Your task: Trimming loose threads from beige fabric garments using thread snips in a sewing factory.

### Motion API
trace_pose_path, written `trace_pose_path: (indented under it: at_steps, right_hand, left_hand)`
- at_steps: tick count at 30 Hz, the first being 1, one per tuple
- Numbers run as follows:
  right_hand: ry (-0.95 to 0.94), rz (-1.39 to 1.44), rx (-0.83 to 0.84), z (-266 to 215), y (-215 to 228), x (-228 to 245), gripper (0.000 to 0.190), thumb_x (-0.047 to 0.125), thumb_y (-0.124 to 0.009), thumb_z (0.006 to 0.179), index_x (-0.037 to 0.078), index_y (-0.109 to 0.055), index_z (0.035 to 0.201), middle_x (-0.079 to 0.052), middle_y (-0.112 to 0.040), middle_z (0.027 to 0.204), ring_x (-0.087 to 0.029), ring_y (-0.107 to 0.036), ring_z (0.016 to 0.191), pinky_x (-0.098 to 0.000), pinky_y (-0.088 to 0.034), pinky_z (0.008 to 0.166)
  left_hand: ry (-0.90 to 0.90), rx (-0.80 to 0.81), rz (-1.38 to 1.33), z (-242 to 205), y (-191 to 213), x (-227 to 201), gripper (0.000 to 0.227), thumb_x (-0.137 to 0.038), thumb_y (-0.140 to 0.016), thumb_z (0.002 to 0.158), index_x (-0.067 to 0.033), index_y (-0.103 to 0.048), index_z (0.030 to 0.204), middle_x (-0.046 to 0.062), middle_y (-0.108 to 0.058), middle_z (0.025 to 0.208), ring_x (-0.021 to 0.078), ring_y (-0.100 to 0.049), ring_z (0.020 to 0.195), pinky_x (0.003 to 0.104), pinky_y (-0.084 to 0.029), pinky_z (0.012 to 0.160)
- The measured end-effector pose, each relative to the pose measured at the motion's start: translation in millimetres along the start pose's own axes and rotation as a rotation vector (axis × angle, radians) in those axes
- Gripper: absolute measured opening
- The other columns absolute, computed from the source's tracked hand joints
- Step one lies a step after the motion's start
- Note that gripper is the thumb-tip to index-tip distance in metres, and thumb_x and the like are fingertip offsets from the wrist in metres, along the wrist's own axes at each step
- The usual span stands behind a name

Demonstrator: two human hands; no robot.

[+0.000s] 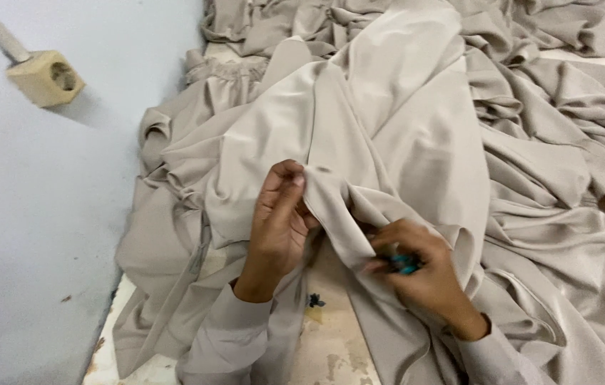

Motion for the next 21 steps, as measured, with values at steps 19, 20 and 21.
trace_pose_path:
  at_steps: [19,20,21]
  right_hand:
    - [-0.108,-0.825,0.153,-68,44,8,0.031,0.007,-0.058,0.056,0.017,-0.058,0.086,0.006,-0.061,0.081,-0.016,-0.055,0.069,-0.0291,-0.036,0.064]
    - [0.067,-0.889,0.101,-73,43,21,0.029,0.001,-0.057,0.062,0.012,-0.061,0.088,-0.001,-0.062,0.083,-0.017,-0.056,0.07,-0.0306,-0.034,0.06]
    - [0.245,-0.946,0.049,-80,41,34,0.027,-0.004,-0.056,0.067,0.007,-0.064,0.09,-0.009,-0.063,0.086,-0.018,-0.057,0.07,-0.0321,-0.032,0.056]
  left_hand:
    - [-0.41,-0.22,-0.317,-26,59,-139,0.05,-0.002,-0.048,0.08,-0.0096,-0.04,0.129,0.005,-0.058,0.085,0.0144,-0.048,0.066,0.038,-0.05,0.079]
    - [-0.333,-0.3,-0.25,-24,59,-137,0.051,-0.009,-0.052,0.074,-0.0116,-0.043,0.124,0.007,-0.057,0.086,0.0157,-0.049,0.064,0.038,-0.05,0.069]
    - [-0.258,-0.379,-0.181,-23,60,-136,0.052,-0.017,-0.055,0.068,-0.0135,-0.047,0.119,0.008,-0.057,0.088,0.017,-0.049,0.062,0.037,-0.05,0.059]
Point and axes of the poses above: each hand's wrist, its own z-axis towards the middle knuckle, its own y-axis out of the back of the hand, x = y × z, the point moved 7 cm from there along z, towards the middle knuckle
